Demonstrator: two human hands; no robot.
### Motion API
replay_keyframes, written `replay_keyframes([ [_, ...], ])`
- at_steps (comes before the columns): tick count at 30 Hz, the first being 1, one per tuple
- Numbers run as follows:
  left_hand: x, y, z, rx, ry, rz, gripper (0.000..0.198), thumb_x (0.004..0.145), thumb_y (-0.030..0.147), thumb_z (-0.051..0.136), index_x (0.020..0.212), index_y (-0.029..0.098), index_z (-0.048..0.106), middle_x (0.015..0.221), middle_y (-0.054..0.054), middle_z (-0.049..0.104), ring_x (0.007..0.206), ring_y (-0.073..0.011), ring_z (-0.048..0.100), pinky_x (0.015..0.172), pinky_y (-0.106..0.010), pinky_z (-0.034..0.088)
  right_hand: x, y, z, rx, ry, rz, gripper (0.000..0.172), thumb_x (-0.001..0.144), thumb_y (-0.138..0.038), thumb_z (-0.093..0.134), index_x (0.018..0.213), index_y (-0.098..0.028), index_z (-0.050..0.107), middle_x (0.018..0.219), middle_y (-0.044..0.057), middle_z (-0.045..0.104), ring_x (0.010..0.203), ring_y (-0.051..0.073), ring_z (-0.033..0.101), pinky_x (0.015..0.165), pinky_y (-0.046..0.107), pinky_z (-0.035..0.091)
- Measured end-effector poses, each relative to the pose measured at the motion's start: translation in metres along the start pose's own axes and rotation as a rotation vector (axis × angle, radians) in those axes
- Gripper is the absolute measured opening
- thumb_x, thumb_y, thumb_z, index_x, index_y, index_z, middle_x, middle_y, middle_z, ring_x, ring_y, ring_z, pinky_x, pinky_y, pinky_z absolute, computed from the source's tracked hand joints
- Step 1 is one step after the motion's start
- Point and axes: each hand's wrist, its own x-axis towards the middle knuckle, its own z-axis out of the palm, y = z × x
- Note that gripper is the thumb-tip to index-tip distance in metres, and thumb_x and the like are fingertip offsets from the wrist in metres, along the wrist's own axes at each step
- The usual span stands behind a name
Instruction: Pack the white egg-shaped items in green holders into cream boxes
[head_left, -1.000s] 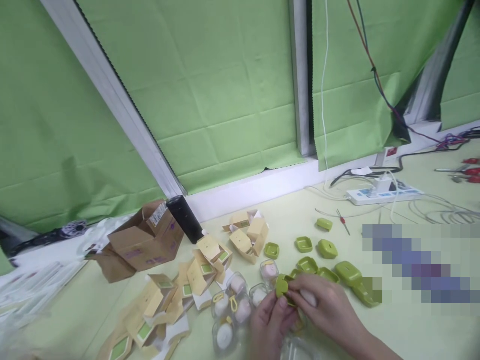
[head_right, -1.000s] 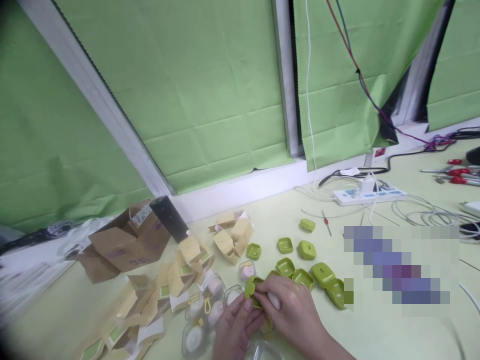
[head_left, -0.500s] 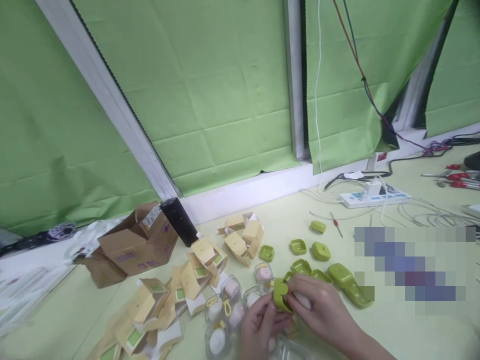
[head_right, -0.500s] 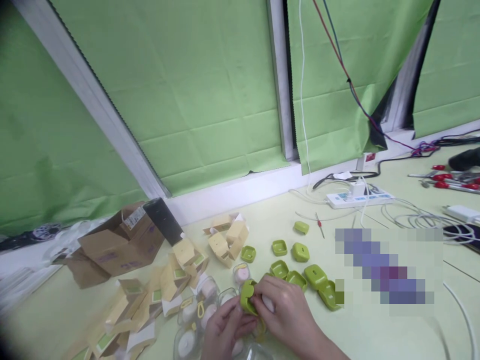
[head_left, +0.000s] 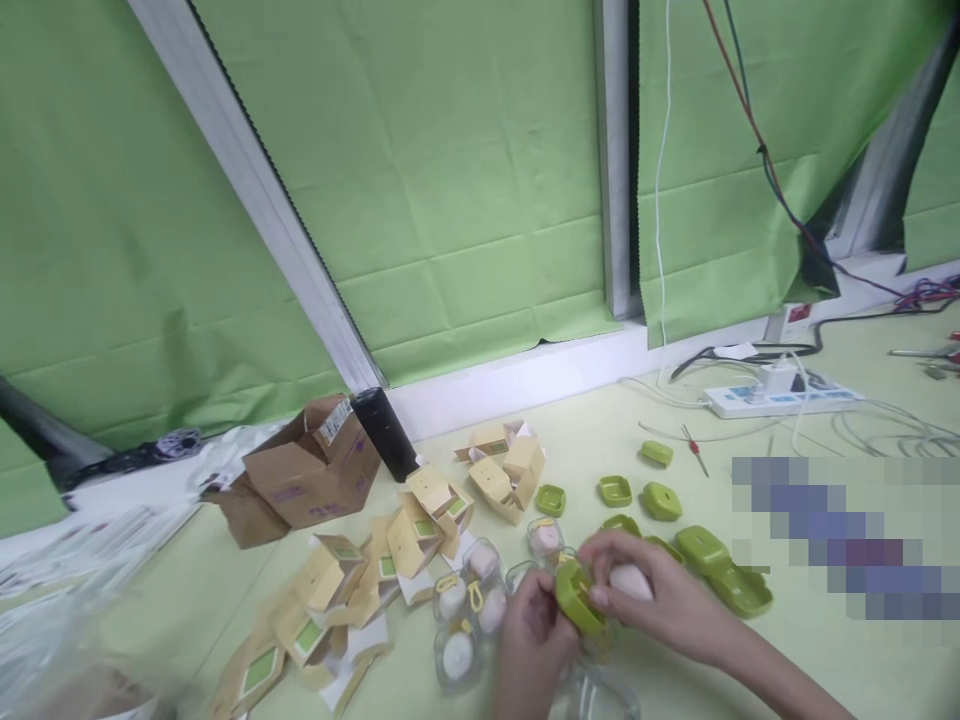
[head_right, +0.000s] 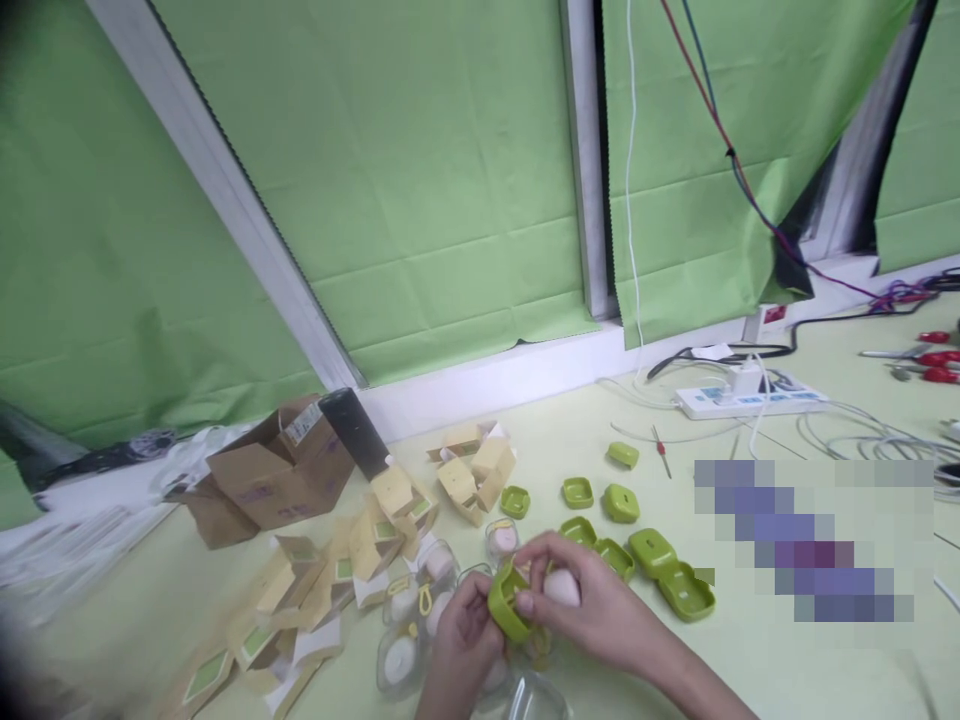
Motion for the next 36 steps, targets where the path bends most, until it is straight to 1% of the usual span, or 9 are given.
replay_keyframes([
  [3,0.0,0.006,0.0,-0.046,-0.042,-0.014,0.021,0.054,0.015,0.066,0.059,0.019,0.045,0.056,0.006,0.052,0.056,-0.0088,0.045,0.053,-0.019,0.035,-0.003,0.0,0.004,-0.035,-0.023,-0.06,0.07,0.057,-0.021,0.078,0.121,-0.029,0.049,0.1,0.0,0.062,0.086,0.021,0.061,0.076,0.031,0.048],
  [7,-0.003,0.005,0.002,-0.069,-0.018,-0.039,0.018,0.054,0.014,0.06,0.056,0.019,0.043,0.05,0.007,0.048,0.05,-0.0069,0.04,0.049,-0.018,0.031,-0.005,0.004,0.015,-0.08,0.048,-0.251,0.043,0.058,-0.01,0.068,0.097,-0.025,0.057,0.092,0.0,0.064,0.083,0.02,0.061,0.071,0.028,0.047],
  [12,-0.005,0.001,0.002,-0.155,-0.03,-0.067,0.021,0.058,0.02,0.065,0.059,0.018,0.044,0.051,0.007,0.049,0.048,-0.0056,0.04,0.046,-0.016,0.03,-0.007,0.007,0.018,-0.113,0.13,-0.328,0.044,0.057,-0.009,0.069,0.097,-0.024,0.055,0.089,0.001,0.061,0.078,0.019,0.06,0.068,0.028,0.047],
  [15,-0.007,0.002,-0.001,-0.252,-0.085,-0.111,0.022,0.063,0.031,0.068,0.073,0.019,0.052,0.056,0.004,0.056,0.048,-0.0089,0.047,0.043,-0.018,0.033,-0.007,-0.001,0.007,-0.184,0.045,-0.367,0.043,0.063,-0.014,0.07,0.102,-0.026,0.056,0.089,0.001,0.06,0.08,0.019,0.059,0.067,0.027,0.046],
  [18,-0.009,0.005,-0.002,-0.389,-0.176,-0.209,0.049,0.067,0.05,0.066,0.103,0.02,0.055,0.07,-0.002,0.064,0.056,-0.0161,0.058,0.042,-0.022,0.04,-0.007,-0.01,-0.01,-0.277,-0.082,-0.332,0.048,0.067,-0.018,0.068,0.111,-0.03,0.054,0.09,0.0,0.058,0.078,0.019,0.059,0.066,0.028,0.047],
  [22,-0.016,0.015,0.003,-0.505,-0.114,-0.185,0.04,0.068,0.037,0.073,0.098,0.014,0.061,0.077,-0.006,0.067,0.062,-0.0149,0.062,0.052,-0.023,0.047,-0.007,-0.005,-0.023,0.004,-0.069,-0.183,0.056,0.073,-0.02,0.062,0.122,-0.032,0.038,0.103,0.002,0.056,0.075,0.017,0.06,0.067,0.03,0.051],
  [25,-0.022,0.023,0.007,-0.61,0.004,-0.201,0.038,0.074,0.029,0.069,0.108,0.016,0.057,0.093,-0.008,0.068,0.072,-0.0163,0.066,0.068,-0.027,0.051,-0.004,0.002,-0.022,0.318,0.07,-0.078,0.034,0.085,-0.035,0.053,0.116,-0.029,0.041,0.105,0.005,0.058,0.084,0.019,0.062,0.077,0.035,0.051],
  [29,-0.027,0.024,0.009,-0.611,0.035,-0.249,0.047,0.082,0.029,0.058,0.126,0.021,0.043,0.104,-0.01,0.066,0.079,-0.0221,0.067,0.069,-0.033,0.052,0.0,0.0,-0.011,0.439,0.216,0.083,0.042,0.088,-0.056,0.039,0.113,-0.025,0.052,0.095,0.008,0.067,0.089,0.024,0.061,0.081,0.04,0.048],
  [36,-0.028,0.01,0.009,-0.592,0.055,-0.193,0.05,0.079,0.034,0.062,0.124,0.015,0.047,0.106,-0.013,0.064,0.077,-0.0195,0.066,0.076,-0.032,0.05,-0.005,0.003,0.001,0.558,0.146,-0.022,0.03,0.074,-0.042,0.069,0.09,-0.024,0.051,0.102,0.006,0.063,0.081,0.021,0.064,0.074,0.037,0.053],
])
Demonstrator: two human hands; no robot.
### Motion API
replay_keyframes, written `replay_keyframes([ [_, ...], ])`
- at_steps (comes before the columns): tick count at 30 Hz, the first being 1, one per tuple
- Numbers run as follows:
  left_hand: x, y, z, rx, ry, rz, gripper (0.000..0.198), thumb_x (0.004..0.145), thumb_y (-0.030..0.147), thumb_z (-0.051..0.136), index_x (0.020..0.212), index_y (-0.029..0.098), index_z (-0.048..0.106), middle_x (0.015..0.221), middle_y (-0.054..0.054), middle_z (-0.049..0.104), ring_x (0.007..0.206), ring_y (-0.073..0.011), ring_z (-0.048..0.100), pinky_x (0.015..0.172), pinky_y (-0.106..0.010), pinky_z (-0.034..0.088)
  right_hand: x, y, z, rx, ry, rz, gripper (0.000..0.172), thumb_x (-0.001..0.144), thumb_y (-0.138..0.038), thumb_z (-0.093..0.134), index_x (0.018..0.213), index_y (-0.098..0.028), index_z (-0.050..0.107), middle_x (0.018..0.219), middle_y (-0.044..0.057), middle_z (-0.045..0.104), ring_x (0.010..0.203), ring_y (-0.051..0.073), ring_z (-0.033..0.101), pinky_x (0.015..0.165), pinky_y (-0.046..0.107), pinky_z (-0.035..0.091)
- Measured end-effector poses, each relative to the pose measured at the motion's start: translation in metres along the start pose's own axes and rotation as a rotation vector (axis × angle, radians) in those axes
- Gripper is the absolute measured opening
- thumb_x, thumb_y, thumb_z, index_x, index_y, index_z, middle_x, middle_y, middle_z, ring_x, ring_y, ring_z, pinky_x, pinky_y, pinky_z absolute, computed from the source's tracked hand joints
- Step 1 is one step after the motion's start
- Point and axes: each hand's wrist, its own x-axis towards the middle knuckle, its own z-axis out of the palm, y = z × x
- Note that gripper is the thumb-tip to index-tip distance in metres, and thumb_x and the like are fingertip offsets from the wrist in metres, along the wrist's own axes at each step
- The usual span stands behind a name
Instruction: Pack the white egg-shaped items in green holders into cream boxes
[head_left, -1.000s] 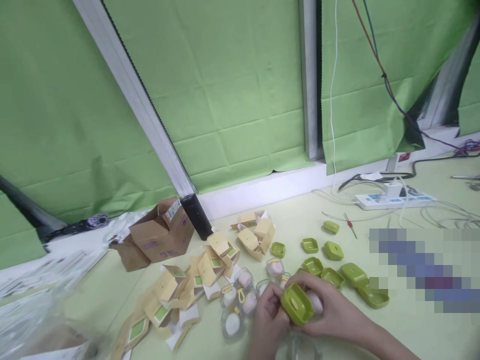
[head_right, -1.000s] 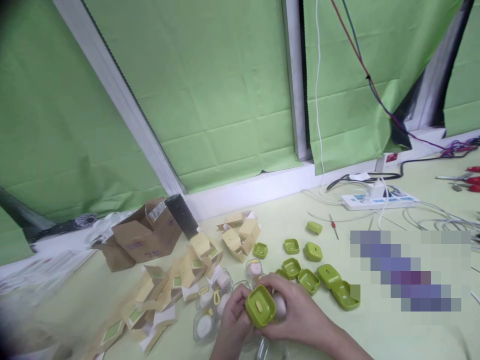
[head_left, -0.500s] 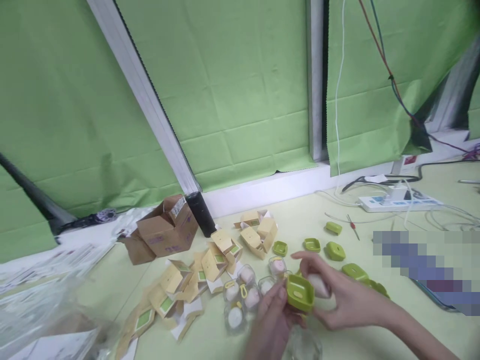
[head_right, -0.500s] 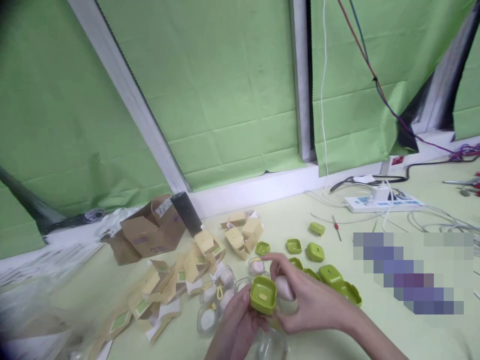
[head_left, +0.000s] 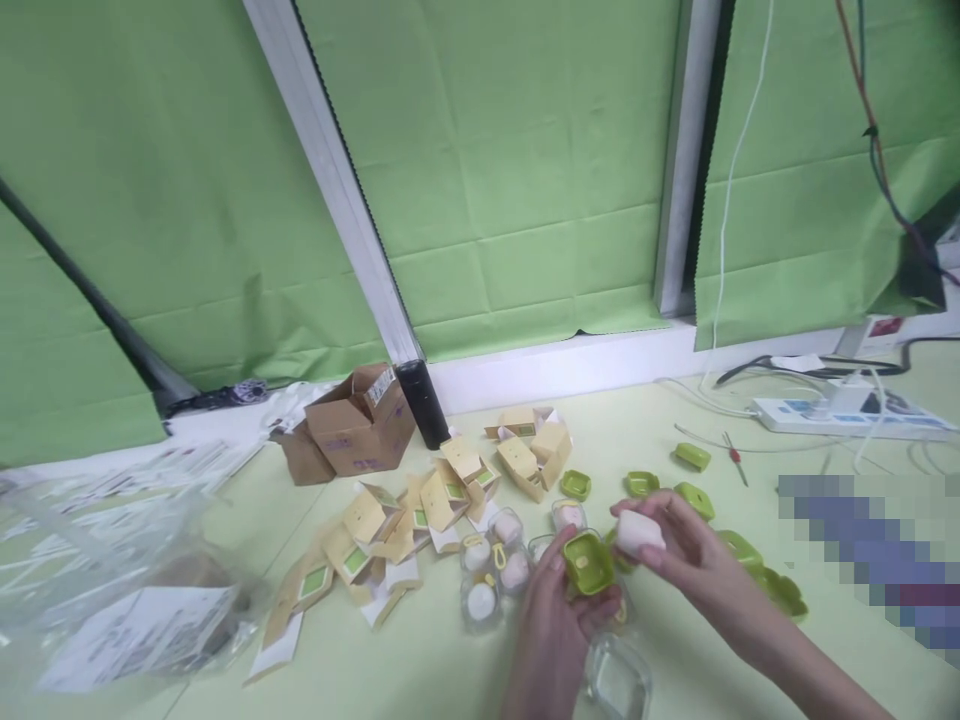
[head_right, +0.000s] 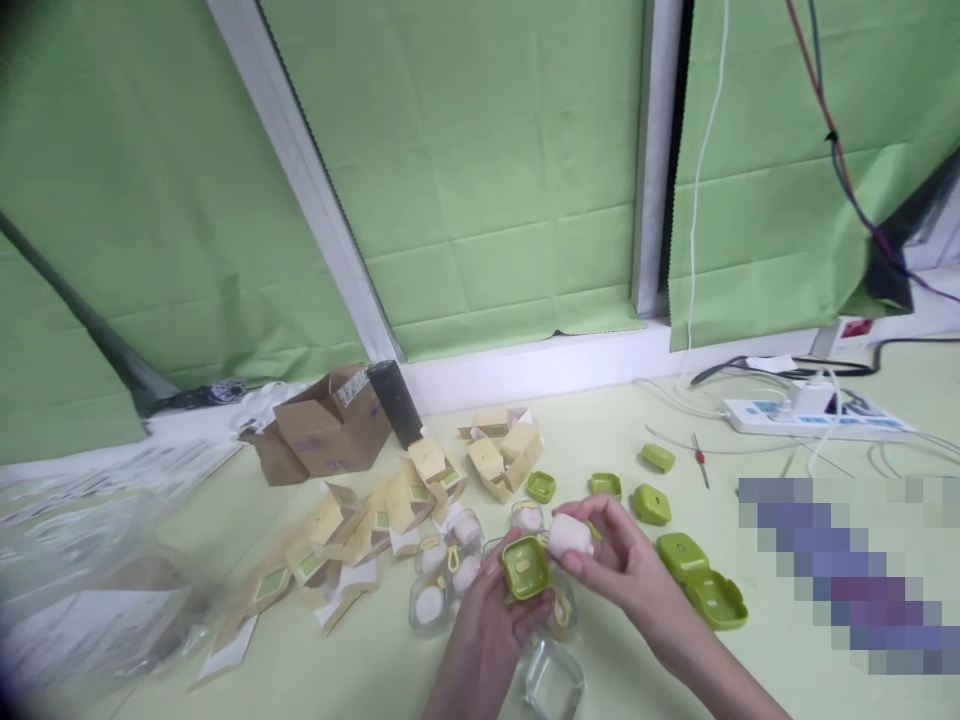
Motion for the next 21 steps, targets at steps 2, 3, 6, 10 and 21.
replay_keyframes([
  [2,0.001,-0.003,-0.002,0.043,-0.02,0.027,0.052,0.076,0.036,0.065,0.121,0.015,0.05,0.102,-0.013,0.064,0.073,-0.0189,0.065,0.07,-0.031,0.051,-0.003,0.005,0.0,-0.065,-0.028,-0.105,0.027,0.076,-0.036,0.068,0.09,-0.026,0.047,0.104,0.004,0.06,0.09,0.022,0.063,0.079,0.038,0.053],
  [3,0.001,-0.004,-0.003,0.077,-0.031,0.03,0.052,0.075,0.038,0.065,0.121,0.016,0.05,0.098,-0.012,0.065,0.069,-0.0185,0.065,0.065,-0.03,0.051,-0.005,0.007,0.0,-0.137,-0.04,-0.163,0.027,0.077,-0.035,0.067,0.094,-0.027,0.047,0.105,0.004,0.06,0.094,0.022,0.062,0.082,0.039,0.052],
  [6,-0.002,-0.007,-0.004,0.166,-0.06,-0.01,0.049,0.078,0.045,0.059,0.12,0.02,0.051,0.088,-0.009,0.063,0.065,-0.0174,0.06,0.052,-0.029,0.05,-0.011,0.012,0.002,-0.448,-0.115,-0.273,0.032,0.081,-0.03,0.063,0.109,-0.028,0.049,0.11,0.007,0.06,0.104,0.024,0.058,0.089,0.041,0.048],
  [10,-0.003,-0.009,-0.004,0.13,-0.1,-0.054,0.043,0.081,0.048,0.052,0.115,0.022,0.053,0.088,-0.006,0.06,0.066,-0.0146,0.056,0.054,-0.025,0.047,-0.015,0.016,0.007,-0.666,-0.203,-0.416,0.032,0.084,-0.024,0.059,0.114,-0.028,0.051,0.117,0.008,0.061,0.109,0.025,0.056,0.091,0.04,0.048],
  [21,0.005,-0.032,-0.007,-0.026,-0.153,-0.079,0.046,0.071,0.057,0.061,0.091,0.016,0.056,0.065,0.003,0.05,0.047,-0.0085,0.042,0.037,-0.02,0.03,-0.015,0.018,0.02,-0.774,-0.097,-0.602,0.033,0.078,-0.021,0.066,0.109,-0.027,0.057,0.098,0.004,0.069,0.092,0.021,0.064,0.077,0.031,0.053],
])
